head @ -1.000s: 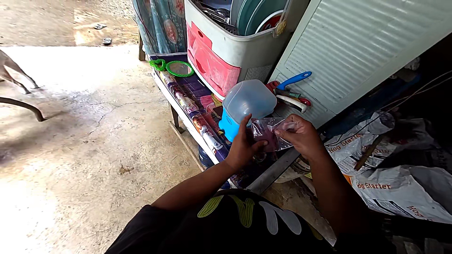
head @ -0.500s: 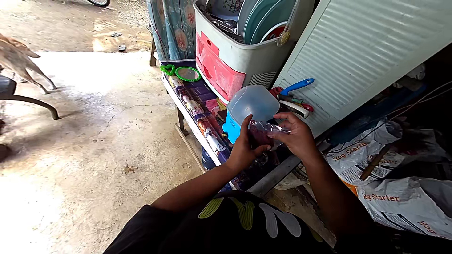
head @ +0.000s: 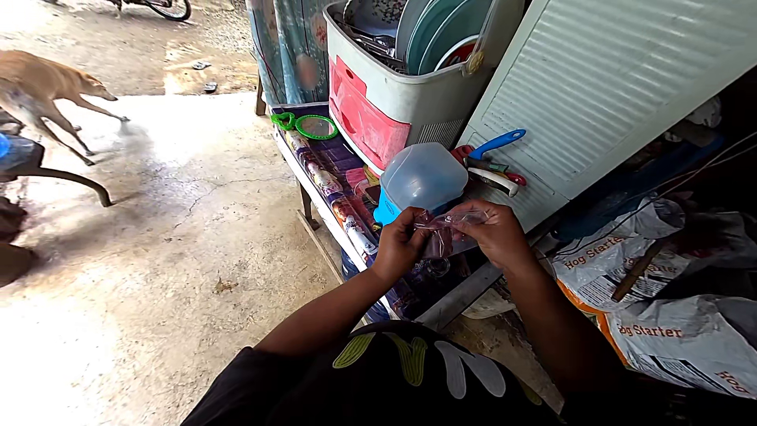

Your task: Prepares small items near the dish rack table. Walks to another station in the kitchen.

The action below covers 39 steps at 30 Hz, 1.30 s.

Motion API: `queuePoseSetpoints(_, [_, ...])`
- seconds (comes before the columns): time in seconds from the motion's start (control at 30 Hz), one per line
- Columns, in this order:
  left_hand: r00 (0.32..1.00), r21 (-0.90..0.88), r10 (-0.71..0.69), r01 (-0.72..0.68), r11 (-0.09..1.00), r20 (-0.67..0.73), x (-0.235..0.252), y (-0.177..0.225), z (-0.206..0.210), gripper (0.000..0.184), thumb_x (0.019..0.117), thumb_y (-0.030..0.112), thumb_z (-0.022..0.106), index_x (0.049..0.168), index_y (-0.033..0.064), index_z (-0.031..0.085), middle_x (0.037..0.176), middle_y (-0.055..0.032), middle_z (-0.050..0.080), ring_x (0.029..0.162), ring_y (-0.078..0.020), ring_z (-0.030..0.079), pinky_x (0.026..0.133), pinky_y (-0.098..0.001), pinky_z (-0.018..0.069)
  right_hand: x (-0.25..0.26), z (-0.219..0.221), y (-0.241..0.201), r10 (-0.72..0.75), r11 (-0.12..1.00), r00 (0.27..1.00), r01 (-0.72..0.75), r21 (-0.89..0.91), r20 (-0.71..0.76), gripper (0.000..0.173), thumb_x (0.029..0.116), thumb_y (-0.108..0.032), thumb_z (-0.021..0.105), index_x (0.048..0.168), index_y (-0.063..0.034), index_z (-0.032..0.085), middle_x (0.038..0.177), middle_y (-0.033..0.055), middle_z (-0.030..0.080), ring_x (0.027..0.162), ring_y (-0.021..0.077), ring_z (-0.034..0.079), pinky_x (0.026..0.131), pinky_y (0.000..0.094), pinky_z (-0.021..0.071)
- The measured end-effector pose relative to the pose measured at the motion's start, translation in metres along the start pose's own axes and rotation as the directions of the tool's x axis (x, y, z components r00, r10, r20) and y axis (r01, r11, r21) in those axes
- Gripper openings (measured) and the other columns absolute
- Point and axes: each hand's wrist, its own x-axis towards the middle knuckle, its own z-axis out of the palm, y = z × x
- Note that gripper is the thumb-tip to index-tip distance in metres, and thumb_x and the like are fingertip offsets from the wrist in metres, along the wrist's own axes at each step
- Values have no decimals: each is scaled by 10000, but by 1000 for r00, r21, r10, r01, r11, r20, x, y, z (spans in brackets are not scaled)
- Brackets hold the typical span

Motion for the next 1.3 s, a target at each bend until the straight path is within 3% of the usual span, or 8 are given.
queuePoseSetpoints(0.2, [985,134,157,-165,977,71,3,-12,-7,69,952,12,633,977,-42,669,761,-43,677,654,6,614,659,-156,528,2,-1,7,4,1000,999,-3,-20,31,144,901,87,666,979,-24,714,763,-5,711,617,43,657,619,218,589])
queuePoseSetpoints(0.37, [977,-55,-185,192,980,107,3,-10,-13,95,1020,83,599,1082,30,646,824,14,669,697,-6,625,681,-202,547,3,-14,9,67,997,988,-61,-46,139,136,941,-13,680,1067,-39,723,888,3,726,745,41,673,711,224,589])
queuePoseSetpoints(0.5, [873,-266,-444,485,833,201,7,-9,-20,154,1080,154,492,1153,101,617,915,0,670,754,-63,644,705,-249,566,0,-22,17,76,997,995,-74,-29,71,103,989,-40,634,924,-35,714,780,-13,695,679,39,651,673,226,582])
queuePoseSetpoints(0.8, [809,-511,-572,550,660,132,8,-9,-18,179,1067,86,488,991,116,647,896,-11,698,757,-94,672,712,-273,583,-1,-17,27,52,997,999,-51,-57,7,57,973,-19,649,964,-35,703,812,1,702,677,45,646,654,216,569])
queuePoseSetpoints(0.97, [685,-484,-629,719,499,368,7,-13,-22,634,1096,526,106,1453,147,467,1269,-61,657,1090,-195,672,913,-394,567,2,-16,33,55,998,998,-55,9,-35,84,973,-5,630,962,-28,710,787,-13,692,697,33,640,696,213,563])
queuePoseSetpoints(1.07, [645,-553,-661,734,395,383,4,-8,-15,590,1113,485,156,1415,85,466,1214,-135,674,1046,-257,705,897,-428,600,3,-14,33,79,997,995,-77,31,-56,94,981,-28,639,1040,-21,712,843,2,709,739,40,657,720,224,571])
queuePoseSetpoints(1.2, [692,-693,-656,632,348,301,10,-11,-15,411,1133,352,239,1321,138,535,1108,-83,698,968,-206,713,844,-391,603,-2,-20,40,108,987,994,-105,122,-19,415,978,-81,652,1381,-25,574,1122,51,697,948,84,678,847,284,586])
queuePoseSetpoints(1.3, [672,-780,-709,556,288,217,18,-1,-13,376,1131,353,274,1298,138,532,1102,-85,692,993,-214,706,878,-397,593,-19,-15,60,108,974,992,-120,193,71,507,903,-148,707,1382,-59,566,1102,19,700,890,98,681,804,304,596])
